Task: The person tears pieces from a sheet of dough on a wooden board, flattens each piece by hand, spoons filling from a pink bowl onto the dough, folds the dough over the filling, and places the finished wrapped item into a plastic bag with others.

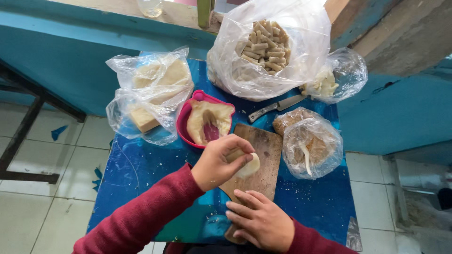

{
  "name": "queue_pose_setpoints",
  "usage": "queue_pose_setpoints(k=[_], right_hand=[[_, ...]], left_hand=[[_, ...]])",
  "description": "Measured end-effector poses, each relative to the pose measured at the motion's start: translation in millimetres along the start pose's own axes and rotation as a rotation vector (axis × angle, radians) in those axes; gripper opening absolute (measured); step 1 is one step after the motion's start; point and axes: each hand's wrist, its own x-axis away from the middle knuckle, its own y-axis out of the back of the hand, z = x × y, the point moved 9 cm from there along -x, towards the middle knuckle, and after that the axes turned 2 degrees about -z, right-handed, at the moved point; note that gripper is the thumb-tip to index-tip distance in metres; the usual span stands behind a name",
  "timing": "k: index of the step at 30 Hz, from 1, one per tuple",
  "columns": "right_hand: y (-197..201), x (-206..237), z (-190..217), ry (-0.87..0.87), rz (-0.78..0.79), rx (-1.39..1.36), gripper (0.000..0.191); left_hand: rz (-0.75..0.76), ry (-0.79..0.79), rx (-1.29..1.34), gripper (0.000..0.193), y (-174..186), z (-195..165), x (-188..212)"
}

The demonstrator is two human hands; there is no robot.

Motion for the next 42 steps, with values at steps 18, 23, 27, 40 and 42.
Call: queue_pose_setpoints(k=[18,23,27,40,42], right_hand=[[48,-1,-165,-0.839,-0.567,-0.549,0.014],[57,1,-159,-0.814,-0.646,-0.334,0.012],[68,-9,-150,-0.650,-0.697,-0.197,0.014],[29,2,-189,-0.901,-0.684,-0.392,0.023],[23,4,-192,-0.906,-0.665,-0.414,0.023]], left_hand=[[-0.144,0.468,0.858,0.081,-35,113,7],[-0.070,0.554,0.910,0.075,-46,124,16],[-0.106,0.621,0.960,0.072,-47,129,16],[-0.449,0.318,0.361,0.029,-2,112,23],[-0.416,0.384,0.386,0.023,-3,114,25]])
